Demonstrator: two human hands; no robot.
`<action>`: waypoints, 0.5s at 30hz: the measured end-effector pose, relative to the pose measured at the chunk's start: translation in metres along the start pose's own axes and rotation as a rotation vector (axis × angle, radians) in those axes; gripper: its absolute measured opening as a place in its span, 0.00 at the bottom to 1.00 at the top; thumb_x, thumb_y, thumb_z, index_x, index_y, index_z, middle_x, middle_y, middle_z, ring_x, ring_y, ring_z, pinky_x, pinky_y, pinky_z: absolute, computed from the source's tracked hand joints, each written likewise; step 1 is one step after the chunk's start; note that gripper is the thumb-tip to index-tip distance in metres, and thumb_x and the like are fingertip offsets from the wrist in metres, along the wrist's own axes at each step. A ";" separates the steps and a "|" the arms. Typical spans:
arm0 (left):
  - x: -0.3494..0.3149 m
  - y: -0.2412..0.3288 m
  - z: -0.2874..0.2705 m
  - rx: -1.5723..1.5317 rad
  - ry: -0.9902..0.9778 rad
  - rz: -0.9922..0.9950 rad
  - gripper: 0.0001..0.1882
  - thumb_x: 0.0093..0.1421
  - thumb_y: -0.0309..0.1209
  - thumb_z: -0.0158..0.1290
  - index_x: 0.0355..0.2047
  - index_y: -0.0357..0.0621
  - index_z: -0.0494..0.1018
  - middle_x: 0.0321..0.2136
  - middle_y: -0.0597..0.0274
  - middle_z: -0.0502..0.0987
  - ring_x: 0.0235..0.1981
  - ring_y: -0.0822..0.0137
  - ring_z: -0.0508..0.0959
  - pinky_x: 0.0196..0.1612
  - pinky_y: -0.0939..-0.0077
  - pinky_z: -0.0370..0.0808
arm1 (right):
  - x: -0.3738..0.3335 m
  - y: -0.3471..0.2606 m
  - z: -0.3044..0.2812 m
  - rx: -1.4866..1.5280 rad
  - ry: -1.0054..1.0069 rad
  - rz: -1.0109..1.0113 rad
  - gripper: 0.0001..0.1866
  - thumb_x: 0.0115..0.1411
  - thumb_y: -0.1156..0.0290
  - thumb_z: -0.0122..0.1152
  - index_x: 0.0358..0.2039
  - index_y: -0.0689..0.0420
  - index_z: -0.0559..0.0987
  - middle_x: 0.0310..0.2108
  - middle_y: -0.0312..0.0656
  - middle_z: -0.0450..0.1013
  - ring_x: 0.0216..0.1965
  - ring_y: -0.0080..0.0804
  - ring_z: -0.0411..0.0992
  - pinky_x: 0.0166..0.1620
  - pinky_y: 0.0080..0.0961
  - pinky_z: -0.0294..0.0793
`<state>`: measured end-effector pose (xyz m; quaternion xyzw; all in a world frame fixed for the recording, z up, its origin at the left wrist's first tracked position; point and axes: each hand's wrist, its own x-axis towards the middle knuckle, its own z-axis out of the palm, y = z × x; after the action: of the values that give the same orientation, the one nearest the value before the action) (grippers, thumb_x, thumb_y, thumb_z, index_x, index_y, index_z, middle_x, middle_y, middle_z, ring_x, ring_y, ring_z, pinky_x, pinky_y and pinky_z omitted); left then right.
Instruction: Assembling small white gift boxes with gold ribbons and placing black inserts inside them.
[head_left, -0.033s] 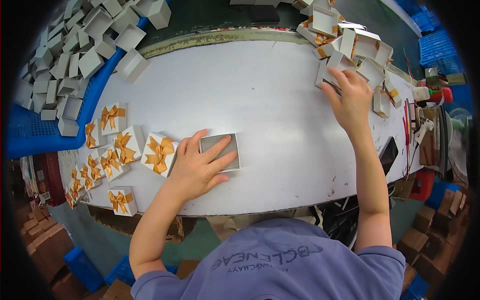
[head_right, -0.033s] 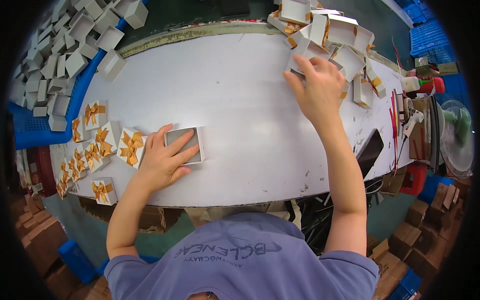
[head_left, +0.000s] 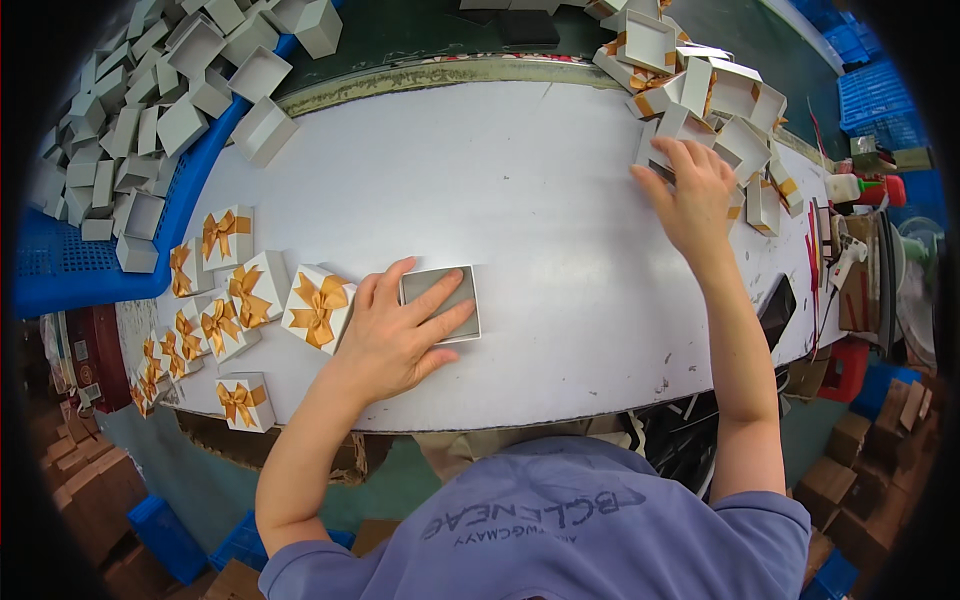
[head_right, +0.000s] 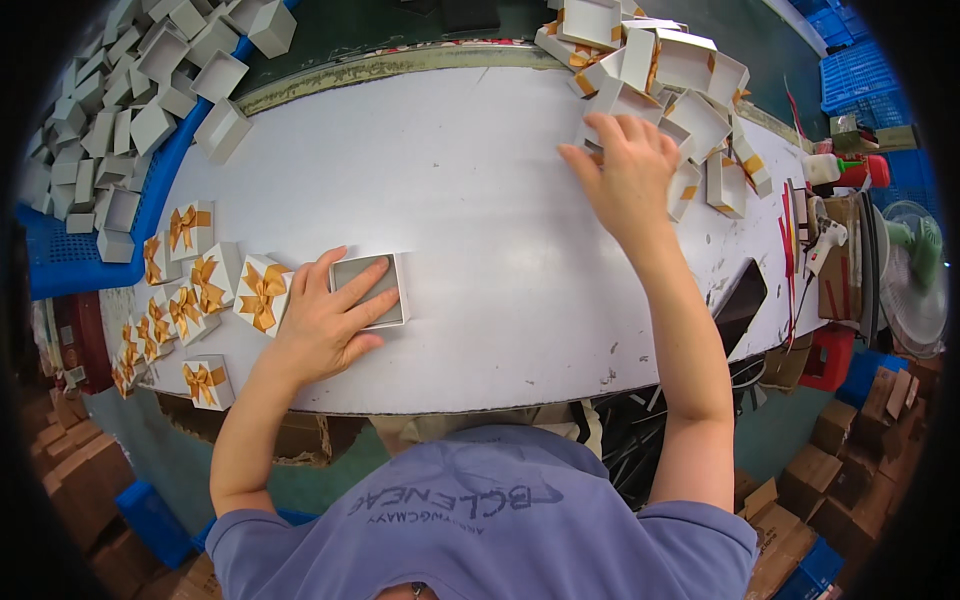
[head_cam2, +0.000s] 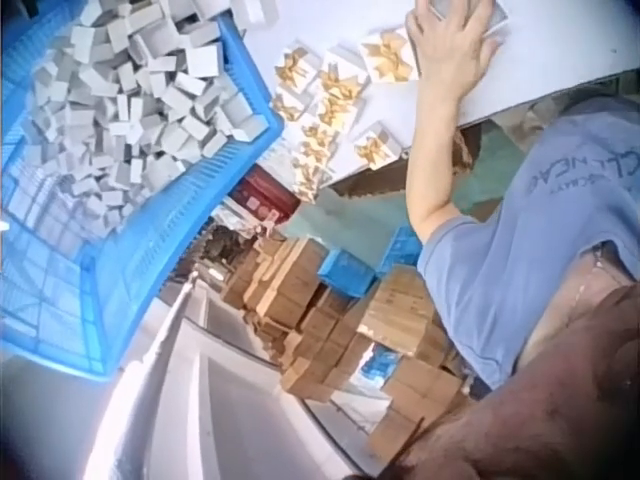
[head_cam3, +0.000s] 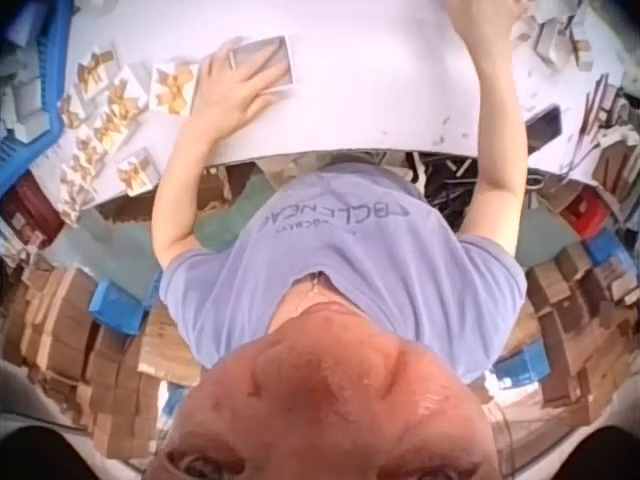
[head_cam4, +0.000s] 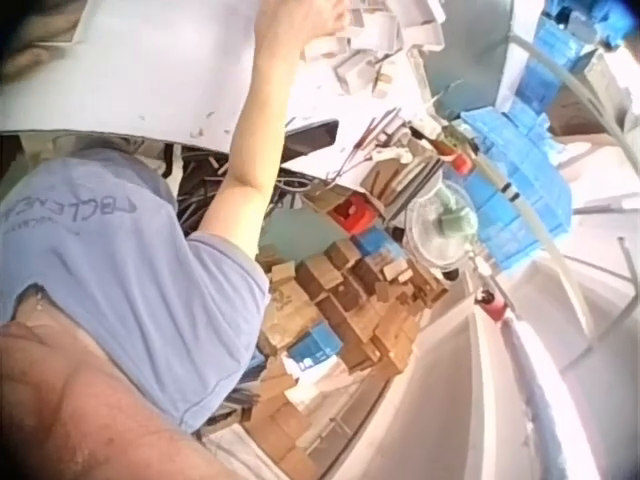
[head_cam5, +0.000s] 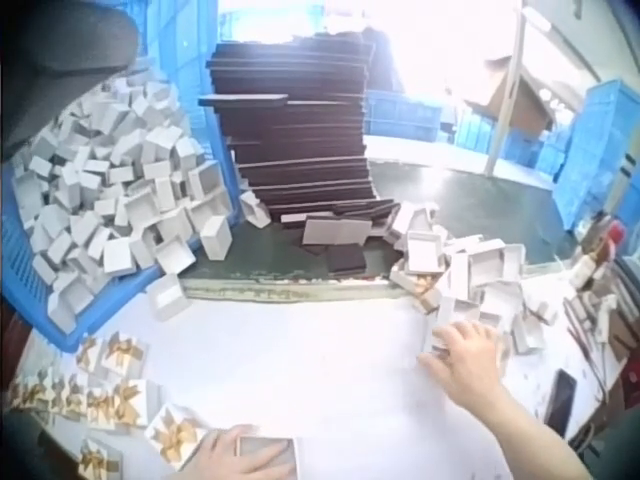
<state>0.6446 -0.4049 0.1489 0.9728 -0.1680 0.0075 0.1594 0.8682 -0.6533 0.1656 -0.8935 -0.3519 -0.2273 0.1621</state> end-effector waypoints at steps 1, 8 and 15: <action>0.002 -0.001 0.001 0.001 -0.002 -0.006 0.25 0.43 0.31 0.62 0.45 0.50 0.72 0.55 0.66 0.64 0.53 0.47 0.59 0.50 0.57 0.64 | 0.000 0.003 0.008 -0.086 -0.023 -0.038 0.14 0.48 0.75 0.64 0.36 0.59 0.74 0.32 0.39 0.71 0.38 0.29 0.68 0.42 0.22 0.68; 0.020 -0.020 0.041 -0.426 0.381 0.000 0.53 0.37 0.28 0.67 0.59 0.46 0.44 0.55 0.43 0.56 0.54 0.44 0.61 0.53 0.56 0.64 | 0.004 -0.078 0.019 1.542 -0.575 0.643 0.16 0.55 0.67 0.60 0.41 0.61 0.73 0.34 0.38 0.72 0.31 0.21 0.71 0.34 0.21 0.71; 0.034 -0.016 0.040 -0.571 0.288 -0.066 0.55 0.37 0.29 0.68 0.61 0.38 0.44 0.59 0.47 0.51 0.57 0.50 0.61 0.54 0.59 0.66 | -0.026 -0.114 0.031 0.719 -0.454 0.023 0.15 0.53 0.68 0.58 0.40 0.60 0.75 0.33 0.42 0.73 0.34 0.36 0.71 0.37 0.29 0.70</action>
<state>0.6798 -0.4143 0.1086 0.8825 -0.1076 0.0926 0.4483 0.7807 -0.5741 0.1402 -0.8112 -0.4257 0.1140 0.3844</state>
